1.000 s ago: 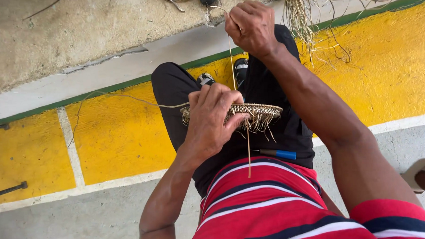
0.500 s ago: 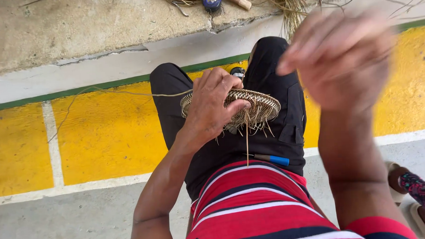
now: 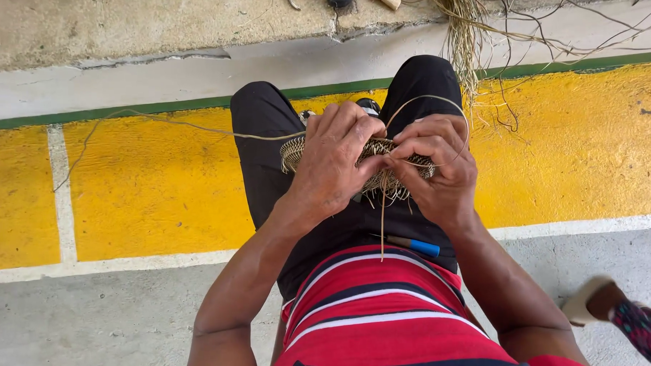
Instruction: Weaving a circular straw fiber mat using a weaving needle.
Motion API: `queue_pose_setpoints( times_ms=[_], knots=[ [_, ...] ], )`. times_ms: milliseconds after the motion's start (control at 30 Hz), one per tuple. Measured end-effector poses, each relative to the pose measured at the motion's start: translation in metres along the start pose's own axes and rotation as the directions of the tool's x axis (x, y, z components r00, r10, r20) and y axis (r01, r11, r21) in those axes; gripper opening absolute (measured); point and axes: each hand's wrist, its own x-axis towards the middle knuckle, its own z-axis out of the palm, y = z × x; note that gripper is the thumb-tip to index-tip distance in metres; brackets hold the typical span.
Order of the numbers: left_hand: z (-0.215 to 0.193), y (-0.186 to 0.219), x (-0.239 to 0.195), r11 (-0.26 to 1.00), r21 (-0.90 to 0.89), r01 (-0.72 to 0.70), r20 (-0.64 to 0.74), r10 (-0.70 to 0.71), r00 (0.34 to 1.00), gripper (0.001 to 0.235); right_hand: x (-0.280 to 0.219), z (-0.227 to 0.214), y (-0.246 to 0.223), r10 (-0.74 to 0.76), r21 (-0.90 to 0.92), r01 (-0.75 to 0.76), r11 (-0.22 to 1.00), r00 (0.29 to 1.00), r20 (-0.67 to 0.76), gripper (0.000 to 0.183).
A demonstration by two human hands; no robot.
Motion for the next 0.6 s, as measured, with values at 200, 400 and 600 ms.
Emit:
queue_pose_setpoints(
  times_ms=[200, 400, 600],
  knots=[
    [0.0012, 0.0022, -0.004, 1.0, 0.024, -0.007, 0.005, 0.007, 1.0, 0.046, -0.0004, 0.0005, -0.0082, 0.032, -0.035, -0.032, 0.999, 0.999, 0.005, 0.024],
    [0.0045, 0.0044, -0.0064, 0.999, 0.029, -0.042, -0.038, 0.043, 0.998, 0.048, -0.0014, 0.0026, -0.0111, 0.063, -0.081, -0.064, 0.995, 0.998, -0.016, 0.025],
    [0.0053, 0.005, -0.0105, 0.998, 0.028, -0.052, -0.029, 0.053, 0.998, 0.05, -0.0007, 0.0022, -0.0078, 0.037, -0.115, -0.039, 0.993, 0.999, -0.022, 0.025]
  ],
)
